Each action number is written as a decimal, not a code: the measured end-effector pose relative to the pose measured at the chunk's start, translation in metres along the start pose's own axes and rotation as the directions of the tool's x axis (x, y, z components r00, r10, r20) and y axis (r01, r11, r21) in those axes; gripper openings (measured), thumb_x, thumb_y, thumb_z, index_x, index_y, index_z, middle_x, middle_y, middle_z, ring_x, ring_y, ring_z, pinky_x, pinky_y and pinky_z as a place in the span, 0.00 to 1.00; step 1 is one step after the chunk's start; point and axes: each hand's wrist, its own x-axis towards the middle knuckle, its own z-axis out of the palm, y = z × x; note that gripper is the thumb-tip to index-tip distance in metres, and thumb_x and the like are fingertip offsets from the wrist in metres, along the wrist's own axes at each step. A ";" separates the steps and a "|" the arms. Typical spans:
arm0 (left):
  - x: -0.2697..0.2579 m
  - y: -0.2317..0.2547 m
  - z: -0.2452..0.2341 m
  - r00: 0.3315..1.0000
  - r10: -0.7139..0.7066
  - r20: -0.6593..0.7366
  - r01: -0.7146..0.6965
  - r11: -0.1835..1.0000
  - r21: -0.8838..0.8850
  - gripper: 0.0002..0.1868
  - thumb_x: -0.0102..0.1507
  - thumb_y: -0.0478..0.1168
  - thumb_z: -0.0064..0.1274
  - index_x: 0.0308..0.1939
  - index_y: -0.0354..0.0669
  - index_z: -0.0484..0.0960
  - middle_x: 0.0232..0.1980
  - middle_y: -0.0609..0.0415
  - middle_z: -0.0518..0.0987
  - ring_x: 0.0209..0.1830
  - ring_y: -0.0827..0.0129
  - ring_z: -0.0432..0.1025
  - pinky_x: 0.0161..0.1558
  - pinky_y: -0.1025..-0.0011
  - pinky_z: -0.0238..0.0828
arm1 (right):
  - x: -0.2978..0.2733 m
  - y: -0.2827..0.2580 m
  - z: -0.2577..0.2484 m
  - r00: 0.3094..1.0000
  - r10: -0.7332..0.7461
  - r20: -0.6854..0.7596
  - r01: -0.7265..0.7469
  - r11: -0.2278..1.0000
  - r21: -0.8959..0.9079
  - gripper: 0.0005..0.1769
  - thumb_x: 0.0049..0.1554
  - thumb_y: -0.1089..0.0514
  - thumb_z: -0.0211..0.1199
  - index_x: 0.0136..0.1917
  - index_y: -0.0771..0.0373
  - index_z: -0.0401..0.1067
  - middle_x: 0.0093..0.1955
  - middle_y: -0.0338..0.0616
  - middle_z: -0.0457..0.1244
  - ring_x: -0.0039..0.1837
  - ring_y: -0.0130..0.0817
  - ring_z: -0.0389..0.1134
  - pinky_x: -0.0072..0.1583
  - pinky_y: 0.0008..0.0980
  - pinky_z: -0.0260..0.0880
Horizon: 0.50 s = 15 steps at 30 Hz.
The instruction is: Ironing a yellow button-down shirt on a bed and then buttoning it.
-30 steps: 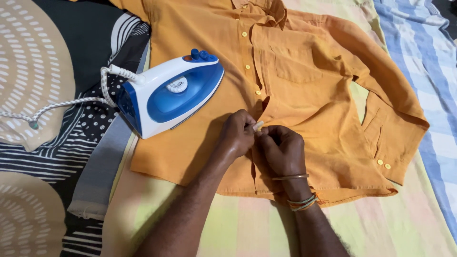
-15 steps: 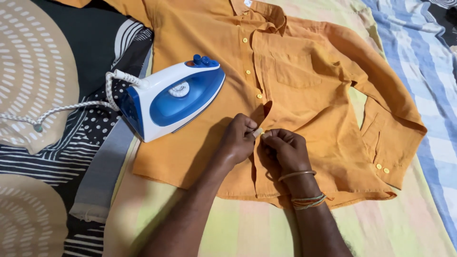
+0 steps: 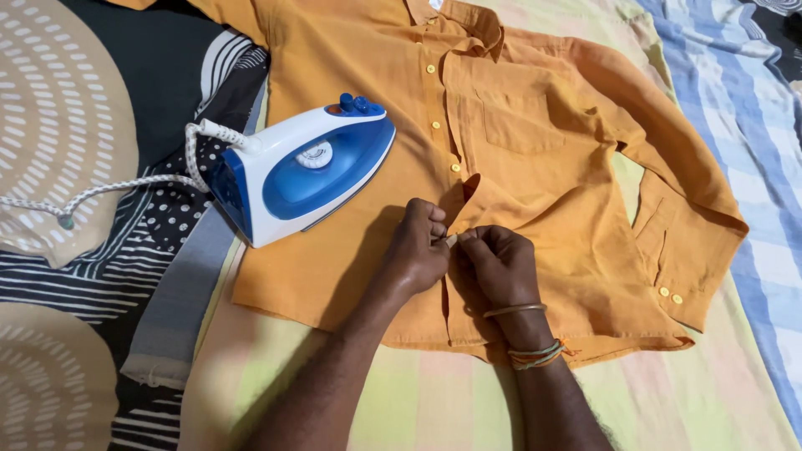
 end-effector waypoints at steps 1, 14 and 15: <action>0.000 -0.001 0.001 1.000 0.009 0.000 -0.009 1.000 0.016 0.23 0.58 0.27 0.53 0.55 0.35 0.64 0.45 0.45 0.76 0.43 0.64 0.75 0.44 0.69 0.76 | 0.000 0.000 0.000 1.000 -0.008 -0.004 0.008 1.000 -0.027 0.08 0.58 0.61 0.62 0.42 0.70 0.74 0.33 0.38 0.65 0.32 0.22 0.62 0.34 0.23 0.62; 0.004 -0.012 0.001 0.994 0.092 0.067 -0.081 0.985 -0.154 0.26 0.58 0.21 0.46 0.59 0.36 0.58 0.47 0.43 0.74 0.45 0.63 0.74 0.48 0.68 0.73 | 0.025 0.003 -0.024 0.967 0.229 0.110 -0.240 0.966 0.098 0.09 0.59 0.62 0.59 0.39 0.70 0.70 0.27 0.40 0.58 0.25 0.28 0.56 0.28 0.28 0.54; 0.001 -0.003 -0.003 0.994 0.083 0.068 -0.076 0.993 -0.093 0.26 0.59 0.22 0.47 0.58 0.36 0.58 0.45 0.43 0.75 0.43 0.63 0.76 0.46 0.68 0.74 | 0.028 0.006 -0.025 0.963 0.241 0.123 -0.253 0.963 0.095 0.09 0.59 0.62 0.59 0.39 0.70 0.70 0.27 0.40 0.57 0.25 0.28 0.56 0.28 0.28 0.54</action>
